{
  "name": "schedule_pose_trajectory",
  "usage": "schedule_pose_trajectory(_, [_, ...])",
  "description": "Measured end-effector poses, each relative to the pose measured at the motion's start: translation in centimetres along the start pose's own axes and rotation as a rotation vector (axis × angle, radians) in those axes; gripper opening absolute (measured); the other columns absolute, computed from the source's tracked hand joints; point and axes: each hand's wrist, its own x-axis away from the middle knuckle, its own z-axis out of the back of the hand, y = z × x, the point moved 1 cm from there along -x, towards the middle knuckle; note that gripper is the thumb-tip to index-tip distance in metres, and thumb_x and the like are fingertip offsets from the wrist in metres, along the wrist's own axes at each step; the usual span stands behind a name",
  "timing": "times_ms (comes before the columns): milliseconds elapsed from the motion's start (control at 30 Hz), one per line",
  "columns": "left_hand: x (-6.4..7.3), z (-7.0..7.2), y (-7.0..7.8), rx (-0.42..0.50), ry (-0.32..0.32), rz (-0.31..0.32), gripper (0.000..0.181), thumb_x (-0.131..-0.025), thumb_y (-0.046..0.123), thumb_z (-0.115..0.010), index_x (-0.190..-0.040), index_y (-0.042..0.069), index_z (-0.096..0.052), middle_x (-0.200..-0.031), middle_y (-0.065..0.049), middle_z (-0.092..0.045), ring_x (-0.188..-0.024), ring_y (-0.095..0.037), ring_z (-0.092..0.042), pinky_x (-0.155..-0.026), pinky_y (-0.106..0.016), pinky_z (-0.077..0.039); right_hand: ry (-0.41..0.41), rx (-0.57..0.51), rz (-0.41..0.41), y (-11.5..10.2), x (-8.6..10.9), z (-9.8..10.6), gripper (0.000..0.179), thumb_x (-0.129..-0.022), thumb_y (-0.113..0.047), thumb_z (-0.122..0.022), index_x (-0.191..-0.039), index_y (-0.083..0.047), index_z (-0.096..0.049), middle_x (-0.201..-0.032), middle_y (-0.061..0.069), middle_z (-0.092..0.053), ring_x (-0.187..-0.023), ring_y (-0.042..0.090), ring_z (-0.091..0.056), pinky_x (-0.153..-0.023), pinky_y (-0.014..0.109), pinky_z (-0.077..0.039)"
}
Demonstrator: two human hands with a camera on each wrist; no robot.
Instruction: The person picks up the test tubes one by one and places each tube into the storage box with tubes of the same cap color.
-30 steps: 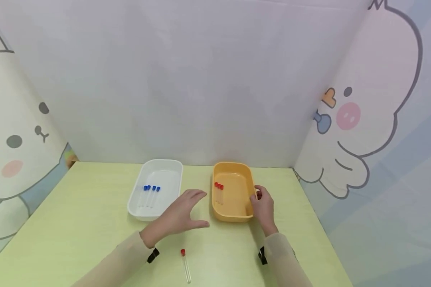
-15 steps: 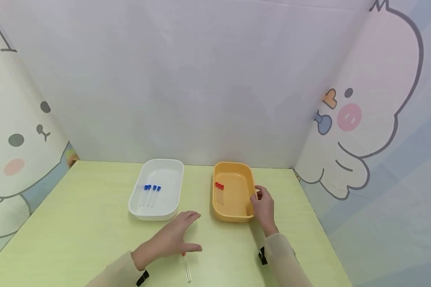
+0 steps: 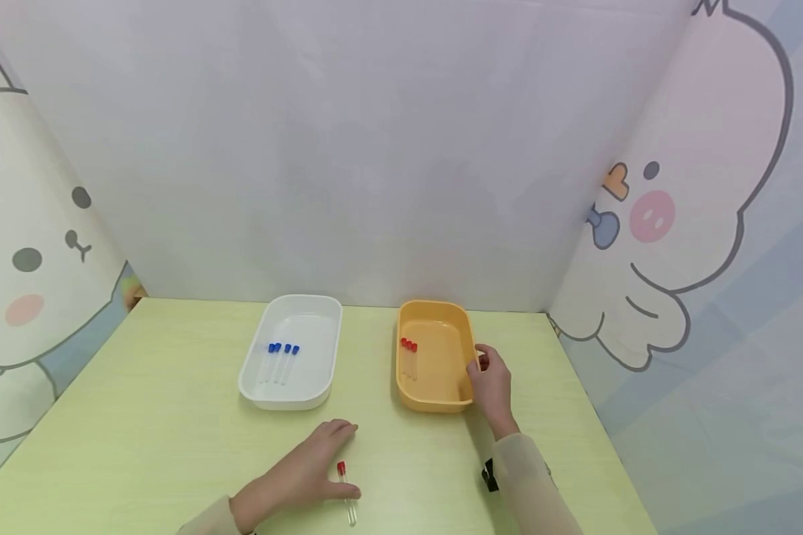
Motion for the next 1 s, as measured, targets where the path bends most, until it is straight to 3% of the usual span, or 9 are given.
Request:
schedule_pose_trajectory(200, [0.5,-0.4,-0.1,-0.003,-0.012,-0.012,0.096,-0.075,0.052,-0.088,-0.145,-0.001,-0.052,-0.14,-0.01,-0.057,-0.129,-0.027,-0.055,-0.11,-0.04,-0.053,0.009,-0.008,0.003,0.0,-0.2,0.0,0.043,-0.099,-0.012,-0.056,-0.141,-0.003,-0.056,-0.116,0.02,-0.062,-0.105,0.031,-0.059,-0.075,0.019,-0.048])
schedule_pose_trajectory(633, [1.3,-1.5,0.7,-0.087,0.004,0.003,0.107,-0.064,0.06,-0.092,-0.143,-0.002,-0.054,-0.126,-0.004,-0.058,-0.111,-0.017,-0.054,-0.099,-0.031,-0.056,0.001,-0.02,-0.001,0.1,-0.3,0.1,0.043,-0.1,-0.011,-0.056,-0.142,-0.003,-0.055,-0.117,0.02,-0.061,-0.107,0.031,-0.058,-0.078,0.023,-0.049])
schedule_pose_trajectory(867, [1.2,-1.7,1.6,-0.151,-0.045,-0.001,0.104,-0.064,0.056,-0.093,-0.143,-0.001,-0.054,-0.13,-0.007,-0.058,-0.116,-0.02,-0.056,-0.101,-0.032,-0.056,0.003,-0.01,0.015,0.1,-0.3,0.0,0.044,-0.099,-0.011,-0.056,-0.142,-0.002,-0.056,-0.117,0.021,-0.062,-0.107,0.032,-0.06,-0.079,0.024,-0.049])
schedule_pose_trajectory(1000, [1.1,-1.7,1.9,-0.17,-0.042,-0.031,0.098,-0.067,0.05,-0.092,-0.142,0.0,-0.054,-0.131,-0.006,-0.057,-0.118,-0.02,-0.055,-0.102,-0.03,-0.055,0.008,-0.005,0.018,0.2,-0.4,-0.1,0.043,-0.099,-0.011,-0.056,-0.141,-0.002,-0.056,-0.116,0.021,-0.063,-0.107,0.032,-0.06,-0.08,0.025,-0.049])
